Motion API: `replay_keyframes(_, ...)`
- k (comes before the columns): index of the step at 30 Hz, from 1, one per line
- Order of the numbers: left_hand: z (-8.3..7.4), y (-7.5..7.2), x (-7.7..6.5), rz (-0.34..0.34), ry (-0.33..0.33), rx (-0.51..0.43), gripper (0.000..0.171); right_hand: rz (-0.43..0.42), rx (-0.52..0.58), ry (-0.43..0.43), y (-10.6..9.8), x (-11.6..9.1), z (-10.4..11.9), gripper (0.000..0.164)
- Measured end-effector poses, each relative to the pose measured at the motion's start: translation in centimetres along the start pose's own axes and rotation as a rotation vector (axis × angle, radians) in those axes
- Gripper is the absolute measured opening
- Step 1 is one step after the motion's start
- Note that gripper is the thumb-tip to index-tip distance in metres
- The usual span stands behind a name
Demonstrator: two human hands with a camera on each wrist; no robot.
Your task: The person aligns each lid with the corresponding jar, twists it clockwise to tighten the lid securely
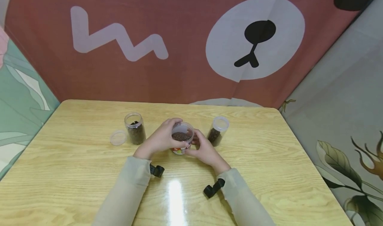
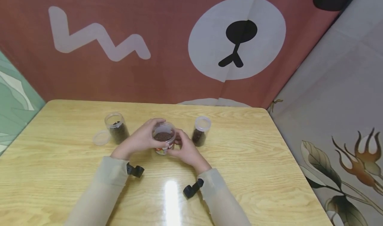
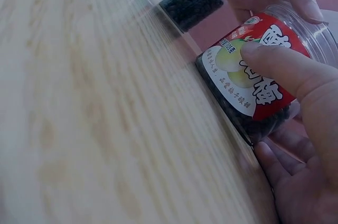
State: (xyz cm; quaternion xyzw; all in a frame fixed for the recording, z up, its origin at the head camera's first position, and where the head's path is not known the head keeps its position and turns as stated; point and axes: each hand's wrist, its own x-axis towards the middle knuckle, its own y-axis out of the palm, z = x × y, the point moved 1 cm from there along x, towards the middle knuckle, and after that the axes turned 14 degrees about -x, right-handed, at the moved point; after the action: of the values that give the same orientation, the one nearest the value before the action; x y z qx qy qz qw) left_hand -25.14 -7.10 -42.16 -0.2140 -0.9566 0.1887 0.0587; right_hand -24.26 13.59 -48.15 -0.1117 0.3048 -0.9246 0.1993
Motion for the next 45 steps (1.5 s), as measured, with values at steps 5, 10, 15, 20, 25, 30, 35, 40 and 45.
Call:
replay_keyframes(5, -0.3, 0.0, 0.1, -0.047, 0.025, 0.066, 0.094, 0.005, 0.009, -0.010, -0.1, -0.1, 0.5, 0.078)
replay_keyframes(10, -0.9, 0.3, 0.0, -0.089, 0.041, 0.116, 0.089, 0.020, 0.013, -0.008, -0.3, -0.2, 1.3, 0.077)
replay_keyframes(15, -1.5, 0.4, -0.2, -0.113, 0.040, 0.161, 0.089, 0.004, 0.019, -0.022, 0.0, 0.0, 0.1, 0.075)
replay_keyframes(20, -2.0, 0.4, -0.4, -0.123, 0.052, 0.201, 0.088, -0.002, 0.008, -0.027, 0.0, 0.0, 0.2, 0.074)
replay_keyframes(25, -2.1, 0.4, -0.5, -0.130, 0.044, 0.208, 0.086, 0.006, 0.006, -0.011, 0.0, 0.0, 0.1, 0.074)
replay_keyframes(30, -2.2, 0.5, -0.5, -0.116, 0.047, 0.223, 0.086, 0.007, 0.005, -0.012, -0.1, 0.0, 0.1, 0.075)
replay_keyframes(35, -2.2, 0.8, -0.4, -0.115, 0.054, 0.238, 0.088, 0.001, 0.013, -0.023, -0.1, 0.0, -0.1, 0.075)
replay_keyframes(40, -1.7, 0.7, -0.4, -0.105, 0.043, 0.217, 0.090, 0.005, 0.017, -0.025, -0.1, 0.0, -0.1, 0.075)
replay_keyframes(45, -1.2, 0.4, -0.3, -0.092, 0.013, 0.166, 0.094, 0.010, 0.009, -0.028, -0.1, 0.1, -0.2, 0.074)
